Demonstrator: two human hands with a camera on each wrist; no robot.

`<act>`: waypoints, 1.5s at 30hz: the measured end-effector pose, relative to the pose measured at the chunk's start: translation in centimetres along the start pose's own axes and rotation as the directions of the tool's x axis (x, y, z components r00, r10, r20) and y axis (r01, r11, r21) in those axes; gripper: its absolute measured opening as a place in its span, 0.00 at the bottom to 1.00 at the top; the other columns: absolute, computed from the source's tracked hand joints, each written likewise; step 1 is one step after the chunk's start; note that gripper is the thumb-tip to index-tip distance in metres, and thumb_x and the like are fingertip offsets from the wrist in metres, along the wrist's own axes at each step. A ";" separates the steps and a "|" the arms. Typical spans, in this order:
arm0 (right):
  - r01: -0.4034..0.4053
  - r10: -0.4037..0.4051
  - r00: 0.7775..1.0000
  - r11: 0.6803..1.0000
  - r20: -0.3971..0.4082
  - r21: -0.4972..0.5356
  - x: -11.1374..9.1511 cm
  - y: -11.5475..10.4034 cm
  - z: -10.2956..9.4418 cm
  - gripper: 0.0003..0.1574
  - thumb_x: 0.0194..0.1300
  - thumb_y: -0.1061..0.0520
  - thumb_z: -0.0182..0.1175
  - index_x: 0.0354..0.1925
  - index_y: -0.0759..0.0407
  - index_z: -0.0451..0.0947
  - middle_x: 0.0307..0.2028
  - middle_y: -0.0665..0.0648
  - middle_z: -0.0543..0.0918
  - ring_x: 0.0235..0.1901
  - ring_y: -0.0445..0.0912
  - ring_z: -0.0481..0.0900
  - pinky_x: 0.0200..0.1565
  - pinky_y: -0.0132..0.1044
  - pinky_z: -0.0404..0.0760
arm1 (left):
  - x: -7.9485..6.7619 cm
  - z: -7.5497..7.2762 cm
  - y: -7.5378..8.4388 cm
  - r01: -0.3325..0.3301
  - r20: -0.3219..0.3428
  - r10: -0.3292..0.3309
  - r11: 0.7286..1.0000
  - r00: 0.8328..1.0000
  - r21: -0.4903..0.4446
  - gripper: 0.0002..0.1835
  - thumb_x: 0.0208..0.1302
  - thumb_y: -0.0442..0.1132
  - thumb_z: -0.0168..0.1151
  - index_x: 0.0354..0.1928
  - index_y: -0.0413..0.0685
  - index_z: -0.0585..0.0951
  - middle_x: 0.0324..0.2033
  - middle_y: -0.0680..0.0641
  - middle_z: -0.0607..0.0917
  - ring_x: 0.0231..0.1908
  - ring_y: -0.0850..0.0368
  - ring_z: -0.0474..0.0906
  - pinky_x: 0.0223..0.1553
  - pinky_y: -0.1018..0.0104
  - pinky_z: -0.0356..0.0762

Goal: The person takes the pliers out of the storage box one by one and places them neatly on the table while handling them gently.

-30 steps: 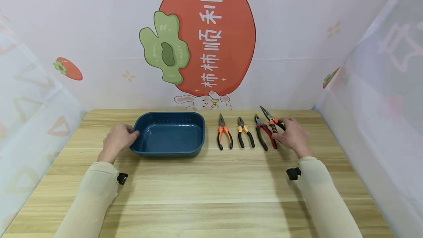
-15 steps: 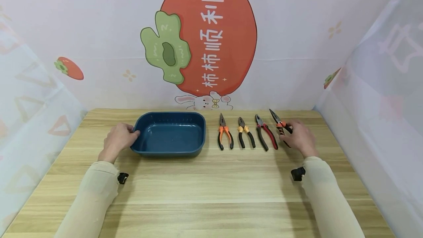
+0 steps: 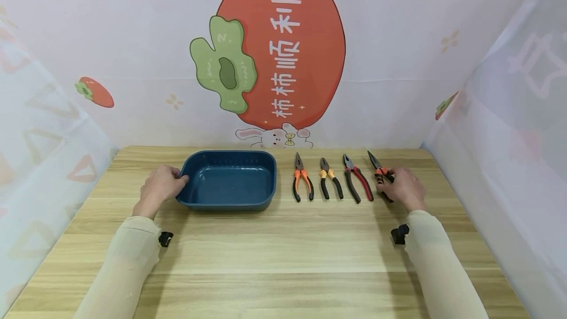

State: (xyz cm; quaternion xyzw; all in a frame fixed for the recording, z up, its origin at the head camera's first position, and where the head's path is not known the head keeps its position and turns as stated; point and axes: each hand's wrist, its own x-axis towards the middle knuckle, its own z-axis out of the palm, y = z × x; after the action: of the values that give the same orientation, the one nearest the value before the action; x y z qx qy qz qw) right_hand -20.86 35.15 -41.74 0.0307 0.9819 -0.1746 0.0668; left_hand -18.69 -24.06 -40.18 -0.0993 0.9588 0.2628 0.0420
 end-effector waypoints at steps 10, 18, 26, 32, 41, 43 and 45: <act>-0.070 0.070 0.997 0.998 0.023 -0.001 0.0 -0.1 -0.1 0.47 0.66 0.44 0.66 0.67 0.75 0.63 0.61 0.82 0.68 0.52 0.74 0.72 0.39 0.57 0.74 | 0.1 0.1 0.0 -0.008 -0.004 0.008 1.000 1.000 0.004 0.24 0.74 0.44 0.54 0.16 0.51 0.64 0.14 0.52 0.65 0.19 0.52 0.65 0.27 0.57 0.59; -0.099 0.099 0.994 0.995 0.036 -0.005 0.0 -0.1 -0.2 0.48 0.65 0.42 0.66 0.68 0.73 0.63 0.62 0.81 0.68 0.48 0.68 0.74 0.35 0.52 0.71 | 0.1 0.0 0.1 -0.002 0.004 0.002 1.000 1.000 -0.001 0.24 0.74 0.45 0.54 0.16 0.51 0.65 0.14 0.52 0.66 0.20 0.51 0.66 0.28 0.57 0.59; -0.118 0.119 0.992 0.993 0.049 -0.016 -0.1 -0.3 -0.3 0.48 0.64 0.42 0.66 0.68 0.72 0.64 0.60 0.80 0.70 0.41 0.61 0.74 0.33 0.48 0.69 | 0.1 0.1 0.1 -0.006 0.001 0.006 1.000 1.000 -0.007 0.24 0.74 0.44 0.53 0.16 0.51 0.64 0.14 0.52 0.65 0.19 0.52 0.66 0.27 0.57 0.59; -0.124 0.126 0.989 0.992 0.077 -0.028 0.0 -0.3 -0.5 0.49 0.65 0.41 0.66 0.69 0.73 0.62 0.62 0.80 0.68 0.45 0.64 0.74 0.37 0.53 0.71 | 0.0 0.0 0.2 -0.004 0.002 0.004 1.000 1.000 -0.006 0.24 0.74 0.44 0.53 0.16 0.51 0.65 0.14 0.52 0.66 0.19 0.52 0.66 0.27 0.57 0.59; -0.135 0.140 0.982 0.990 0.126 -0.052 0.3 -0.3 -0.7 0.52 0.65 0.40 0.65 0.69 0.75 0.60 0.64 0.82 0.65 0.55 0.74 0.70 0.47 0.67 0.69 | -0.1 -0.1 0.1 0.001 0.009 0.000 1.000 1.000 -0.006 0.23 0.74 0.45 0.54 0.17 0.50 0.66 0.15 0.51 0.67 0.20 0.51 0.67 0.27 0.57 0.60; -0.136 0.142 0.981 0.989 0.131 -0.052 0.3 -0.3 -0.7 0.52 0.65 0.40 0.65 0.69 0.75 0.60 0.64 0.82 0.64 0.55 0.74 0.70 0.47 0.67 0.70 | -0.1 -0.1 0.1 0.002 0.010 -0.002 1.000 1.000 -0.004 0.23 0.74 0.45 0.54 0.17 0.50 0.66 0.15 0.51 0.67 0.20 0.51 0.67 0.27 0.57 0.60; -0.138 0.144 0.981 0.989 0.131 -0.052 0.2 -0.4 -0.8 0.52 0.65 0.40 0.65 0.69 0.75 0.59 0.64 0.82 0.64 0.55 0.74 0.70 0.47 0.66 0.70 | -0.1 -0.1 0.1 0.001 0.010 -0.001 1.000 1.000 -0.003 0.23 0.74 0.45 0.54 0.17 0.50 0.66 0.15 0.51 0.68 0.20 0.51 0.68 0.28 0.57 0.60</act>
State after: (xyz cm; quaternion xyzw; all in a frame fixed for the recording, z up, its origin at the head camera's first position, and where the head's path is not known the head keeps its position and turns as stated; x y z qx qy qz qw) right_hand -21.21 35.04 -40.92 0.0871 0.9740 -0.1502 0.1458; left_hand -18.64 -23.98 -40.04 -0.0985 0.9582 0.2645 0.0469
